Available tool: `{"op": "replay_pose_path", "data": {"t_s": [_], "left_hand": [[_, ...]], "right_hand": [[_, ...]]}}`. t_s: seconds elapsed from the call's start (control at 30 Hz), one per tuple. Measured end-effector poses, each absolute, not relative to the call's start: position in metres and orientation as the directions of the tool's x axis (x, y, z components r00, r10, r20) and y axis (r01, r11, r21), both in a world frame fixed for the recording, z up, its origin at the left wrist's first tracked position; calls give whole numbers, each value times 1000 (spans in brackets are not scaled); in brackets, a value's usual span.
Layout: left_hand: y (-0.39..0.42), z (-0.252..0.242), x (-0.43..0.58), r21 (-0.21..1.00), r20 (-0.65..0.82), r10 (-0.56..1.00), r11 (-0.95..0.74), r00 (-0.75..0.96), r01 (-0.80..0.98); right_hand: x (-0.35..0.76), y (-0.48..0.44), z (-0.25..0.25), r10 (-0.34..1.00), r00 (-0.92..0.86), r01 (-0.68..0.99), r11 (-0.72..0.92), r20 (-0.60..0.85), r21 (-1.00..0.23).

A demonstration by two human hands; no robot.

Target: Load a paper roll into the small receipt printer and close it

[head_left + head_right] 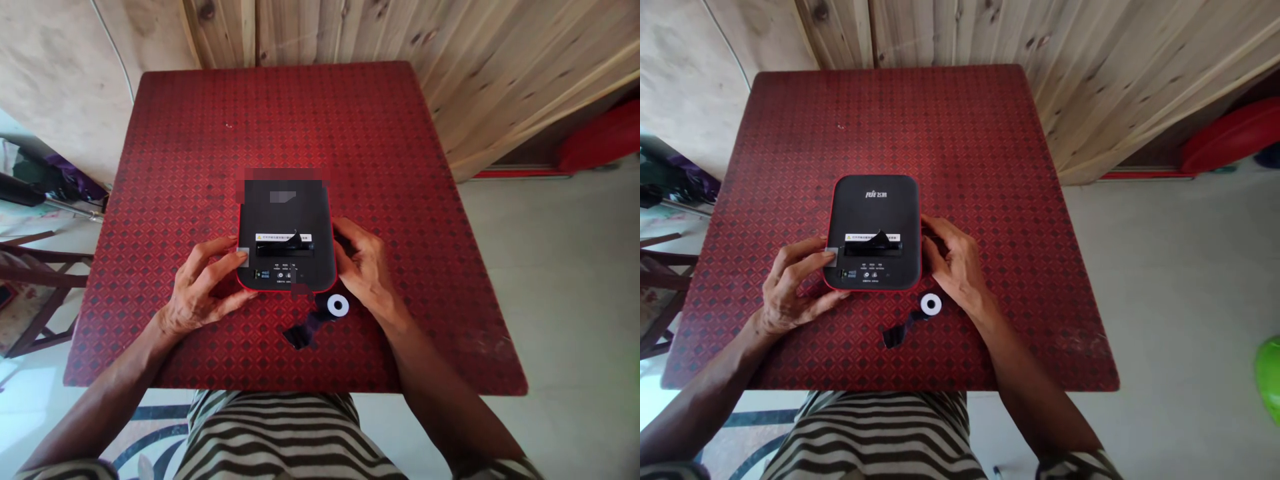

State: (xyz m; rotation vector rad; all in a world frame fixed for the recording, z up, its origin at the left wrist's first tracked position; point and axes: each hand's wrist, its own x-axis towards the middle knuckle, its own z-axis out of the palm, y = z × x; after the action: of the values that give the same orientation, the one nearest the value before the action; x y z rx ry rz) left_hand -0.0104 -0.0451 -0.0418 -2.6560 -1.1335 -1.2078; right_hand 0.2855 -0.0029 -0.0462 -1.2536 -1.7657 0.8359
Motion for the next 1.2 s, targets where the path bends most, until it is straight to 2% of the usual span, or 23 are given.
{"op": "replay_pose_path", "data": {"t_s": [0.3,0.7,0.97,1.2], "left_hand": [[-46,-41,-11,275,646,634,-713,425,645],[-41,-30,-9,434,593,707,-684,385,587],[-40,-30,-8,479,577,718,-683,389,552],[-41,-39,-9,425,619,679,-712,394,559]], "right_hand": [[287,-2,-49,949,-194,443,311,249,-841],[287,-4,-47,960,-189,462,274,208,-843],[285,-6,-46,964,-153,409,263,218,-874],[287,-3,-49,954,-190,423,293,233,-857]]}}
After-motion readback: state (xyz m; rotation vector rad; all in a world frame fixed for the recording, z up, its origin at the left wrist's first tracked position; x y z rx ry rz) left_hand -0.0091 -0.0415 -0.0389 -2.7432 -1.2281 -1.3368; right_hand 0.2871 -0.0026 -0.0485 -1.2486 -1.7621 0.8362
